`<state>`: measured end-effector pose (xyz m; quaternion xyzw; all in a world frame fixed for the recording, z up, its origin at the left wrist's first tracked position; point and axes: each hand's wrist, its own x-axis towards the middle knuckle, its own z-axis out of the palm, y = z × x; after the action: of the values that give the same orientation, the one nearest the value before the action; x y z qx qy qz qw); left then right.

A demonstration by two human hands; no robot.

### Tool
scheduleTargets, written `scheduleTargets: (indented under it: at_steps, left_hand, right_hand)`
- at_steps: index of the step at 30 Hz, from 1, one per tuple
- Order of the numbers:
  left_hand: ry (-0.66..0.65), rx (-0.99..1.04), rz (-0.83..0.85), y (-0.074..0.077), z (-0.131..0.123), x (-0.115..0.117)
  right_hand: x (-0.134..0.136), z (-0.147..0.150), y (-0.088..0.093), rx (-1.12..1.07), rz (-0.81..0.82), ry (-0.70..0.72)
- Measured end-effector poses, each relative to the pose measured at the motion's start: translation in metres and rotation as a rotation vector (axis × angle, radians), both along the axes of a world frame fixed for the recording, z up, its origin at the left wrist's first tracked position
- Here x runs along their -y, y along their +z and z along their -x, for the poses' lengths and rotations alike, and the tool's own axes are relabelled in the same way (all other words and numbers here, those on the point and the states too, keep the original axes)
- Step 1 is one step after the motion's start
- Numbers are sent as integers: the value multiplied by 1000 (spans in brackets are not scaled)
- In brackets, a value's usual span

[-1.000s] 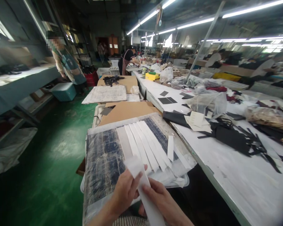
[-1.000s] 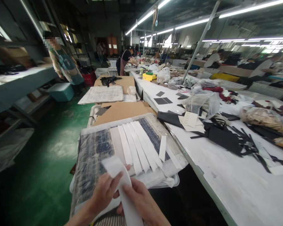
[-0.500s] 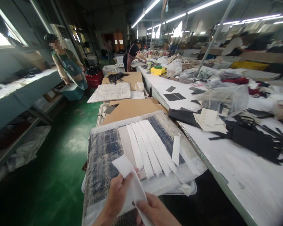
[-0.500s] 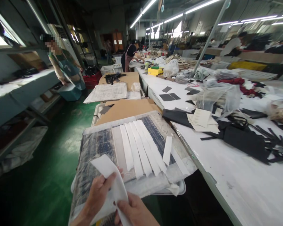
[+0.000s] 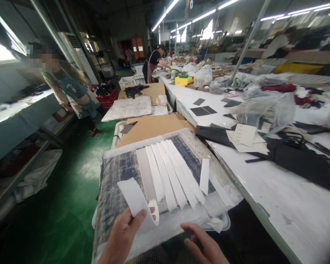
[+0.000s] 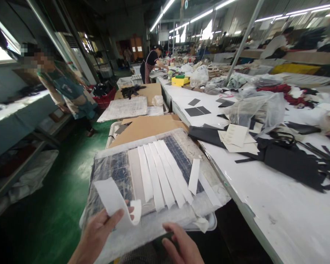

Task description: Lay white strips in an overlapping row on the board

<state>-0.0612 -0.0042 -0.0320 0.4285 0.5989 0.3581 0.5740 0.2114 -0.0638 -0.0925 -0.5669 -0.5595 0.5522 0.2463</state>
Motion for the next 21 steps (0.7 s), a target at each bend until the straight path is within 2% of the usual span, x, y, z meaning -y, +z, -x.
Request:
scheduleTargets:
  at_steps: [3,5,6,9,12,15,18,21]
  left_hand:
    - [-62,73,19,0,-23,17]
    - [-88,59,-12,-2,-32,21]
    - [-91,63,-10,-4,-34,21]
    - [-90,182,133,-19,-36,9]
    - [-68,329,272,-37,-32,-14]
    - [-26,362,236,-47,-23,-42]
    - [-8,285,141,-56,-11,-72]
    - [-36,264,140,-77,5,-102]
  right_hand:
    - [-18,19,36,-192,0,48]
    - [-26,40,45,-423,29,127]
    - [-29,51,43,-521,51,131]
    - [-32,80,19,-658,160,19]
    - [-36,98,-8,-656,300,-107]
    - [-49,106,-22,-580,374,-160]
    - [-69,115,-32,-507,441,-178]
    - [-93,129,-44,-443,530,-203]
